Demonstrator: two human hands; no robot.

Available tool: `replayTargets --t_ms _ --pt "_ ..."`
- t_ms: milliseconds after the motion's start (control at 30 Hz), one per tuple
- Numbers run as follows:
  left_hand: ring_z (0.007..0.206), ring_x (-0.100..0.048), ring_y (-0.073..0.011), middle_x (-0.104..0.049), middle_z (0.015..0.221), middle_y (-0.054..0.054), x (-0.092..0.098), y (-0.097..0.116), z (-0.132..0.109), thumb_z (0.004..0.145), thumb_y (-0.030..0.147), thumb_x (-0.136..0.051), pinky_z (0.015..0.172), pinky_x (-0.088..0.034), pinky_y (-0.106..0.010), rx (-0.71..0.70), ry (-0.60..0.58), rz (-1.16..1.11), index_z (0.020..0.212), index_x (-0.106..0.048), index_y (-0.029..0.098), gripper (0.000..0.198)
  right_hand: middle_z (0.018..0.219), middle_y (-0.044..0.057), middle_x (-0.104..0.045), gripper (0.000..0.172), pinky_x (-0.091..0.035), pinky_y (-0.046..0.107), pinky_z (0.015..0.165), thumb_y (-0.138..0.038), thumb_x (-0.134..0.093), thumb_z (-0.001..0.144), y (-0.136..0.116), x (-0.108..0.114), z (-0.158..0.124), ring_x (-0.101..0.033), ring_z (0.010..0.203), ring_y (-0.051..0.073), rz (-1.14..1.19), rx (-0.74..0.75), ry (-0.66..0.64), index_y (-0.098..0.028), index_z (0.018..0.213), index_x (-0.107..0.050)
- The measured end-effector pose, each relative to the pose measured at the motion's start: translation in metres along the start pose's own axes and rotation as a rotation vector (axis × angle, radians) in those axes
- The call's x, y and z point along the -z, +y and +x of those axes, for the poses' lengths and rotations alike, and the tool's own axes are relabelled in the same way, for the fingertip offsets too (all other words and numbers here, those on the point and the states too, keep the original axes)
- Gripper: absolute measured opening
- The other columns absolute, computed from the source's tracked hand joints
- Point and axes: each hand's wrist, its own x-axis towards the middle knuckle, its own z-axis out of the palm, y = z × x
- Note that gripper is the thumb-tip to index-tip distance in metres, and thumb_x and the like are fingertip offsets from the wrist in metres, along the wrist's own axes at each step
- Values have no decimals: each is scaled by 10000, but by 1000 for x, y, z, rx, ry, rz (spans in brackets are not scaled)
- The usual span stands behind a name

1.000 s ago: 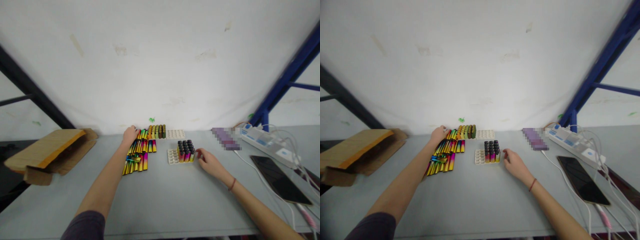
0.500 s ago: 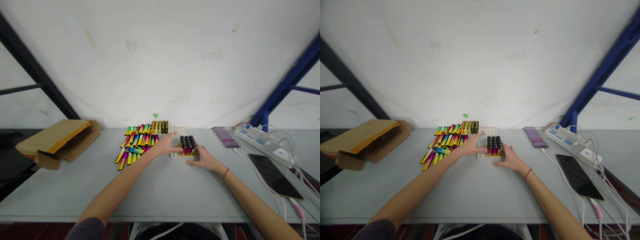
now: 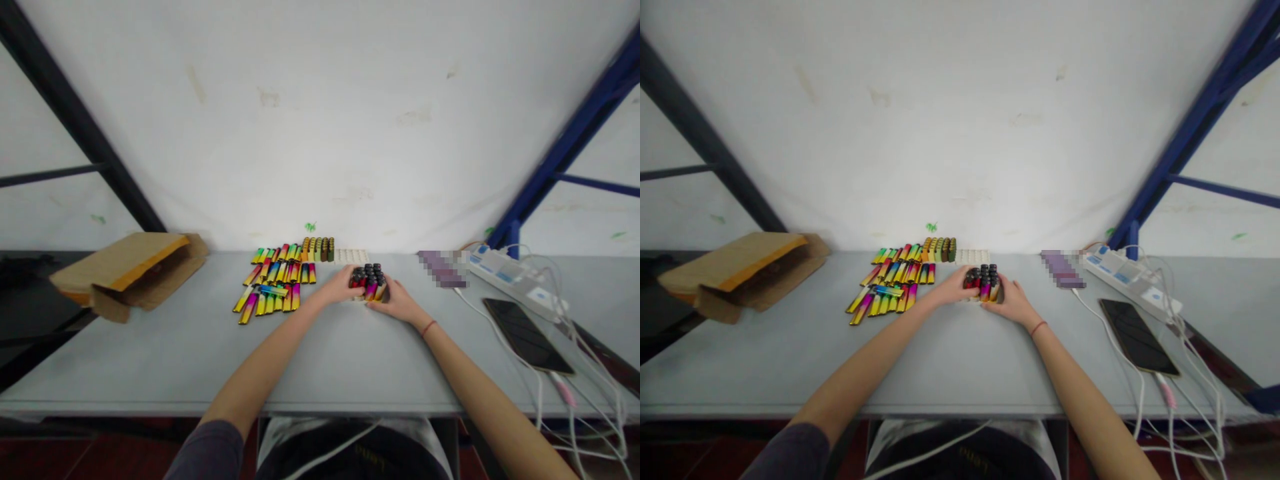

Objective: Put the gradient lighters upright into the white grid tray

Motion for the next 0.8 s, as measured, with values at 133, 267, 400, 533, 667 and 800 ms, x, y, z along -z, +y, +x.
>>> replayTargets --t_ms 133,267,400,533,667,800 --pt "733 -542 -166 -608 803 -5 -11 -3 -1 664 224 -693 739 -478 -297 36 -8 -37 922 -582 170 286 1260 177 -630 789 -392 487 1023 -527 -702 721 -1 0 -1 -588 1124 304 -24 13 -1 -115 1344 -448" --pt "759 -545 -170 -618 805 -8 -12 0 -3 677 239 -698 764 -473 -298 61 62 -78 886 -573 182 251 1259 170 -630 782 -403 473 1010 -540 -692 722 -2 0 -2 -593 1109 299 -45 18 15 -126 1342 -456" --pt "710 -516 -150 -575 756 13 -6 3 -4 707 255 -674 725 -453 -269 86 158 -50 872 -523 203 230 1232 167 -640 765 -410 469 996 -535 -689 723 -3 0 -2 -593 1099 299 -56 4 2 -126 1330 -468" --pt "631 -488 -138 -526 672 47 -4 2 -7 688 247 -693 656 -421 -250 100 111 7 840 -495 219 252 1219 164 -644 755 -416 473 983 -537 -684 727 -3 0 -3 -594 1089 298 -58 4 8 -131 1326 -470" --pt "631 -502 -147 -543 660 43 -12 4 -8 681 275 -727 656 -412 -246 105 148 -39 851 -524 224 269 1217 168 -644 750 -420 470 976 -536 -680 733 -3 0 -3 -597 1088 301 -66 10 6 -125 1324 -469" --pt "698 -543 -158 -598 738 8 7 11 -4 683 285 -729 706 -441 -252 172 374 -145 861 -566 212 252 1188 164 -652 763 -424 463 968 -549 -676 739 -3 1 -2 -594 1092 301 -85 -2 -11 -118 1330 -459"
